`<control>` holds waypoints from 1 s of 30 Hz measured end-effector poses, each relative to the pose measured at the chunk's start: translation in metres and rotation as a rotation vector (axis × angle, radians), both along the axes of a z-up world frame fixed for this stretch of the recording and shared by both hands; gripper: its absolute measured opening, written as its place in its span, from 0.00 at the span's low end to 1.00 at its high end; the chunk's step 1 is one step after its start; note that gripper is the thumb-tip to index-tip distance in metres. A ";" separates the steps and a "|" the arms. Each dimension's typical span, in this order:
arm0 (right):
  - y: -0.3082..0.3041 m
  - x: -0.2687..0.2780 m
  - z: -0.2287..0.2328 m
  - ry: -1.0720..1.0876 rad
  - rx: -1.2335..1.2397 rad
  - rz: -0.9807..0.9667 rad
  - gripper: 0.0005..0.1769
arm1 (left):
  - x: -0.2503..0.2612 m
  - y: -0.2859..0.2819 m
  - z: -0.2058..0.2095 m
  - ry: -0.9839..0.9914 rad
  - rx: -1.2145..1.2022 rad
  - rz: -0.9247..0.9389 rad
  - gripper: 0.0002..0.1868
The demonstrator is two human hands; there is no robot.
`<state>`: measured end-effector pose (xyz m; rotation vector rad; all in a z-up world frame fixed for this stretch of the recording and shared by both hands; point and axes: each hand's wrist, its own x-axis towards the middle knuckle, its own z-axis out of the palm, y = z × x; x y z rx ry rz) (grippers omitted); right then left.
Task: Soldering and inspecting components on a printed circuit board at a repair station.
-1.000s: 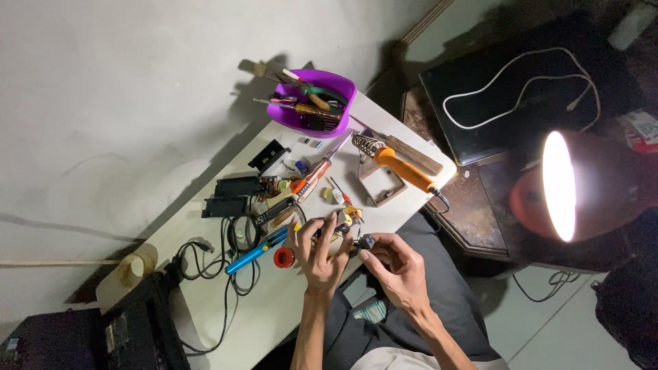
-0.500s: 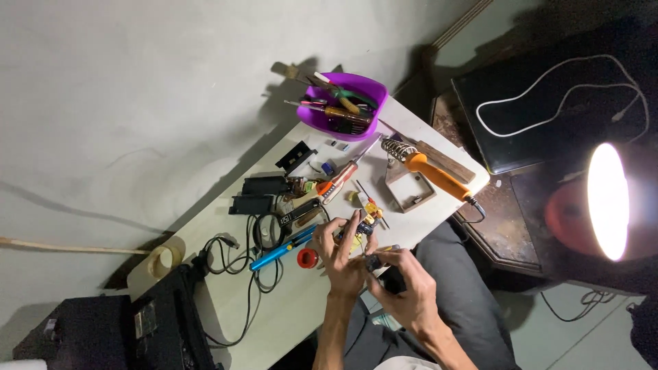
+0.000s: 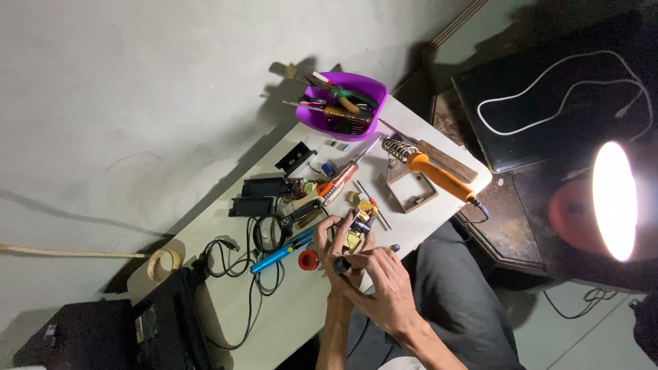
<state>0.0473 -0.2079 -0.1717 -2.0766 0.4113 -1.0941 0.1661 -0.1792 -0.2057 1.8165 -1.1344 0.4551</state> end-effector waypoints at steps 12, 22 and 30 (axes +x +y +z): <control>0.008 0.011 0.013 0.082 -0.016 0.002 0.20 | 0.007 -0.003 -0.010 0.145 -0.102 -0.024 0.27; 0.007 0.004 -0.004 0.088 0.038 0.086 0.28 | 0.015 0.000 -0.010 0.040 -0.136 0.087 0.29; 0.004 -0.004 0.004 0.001 0.073 0.114 0.22 | 0.007 0.003 0.014 0.146 -0.248 -0.037 0.29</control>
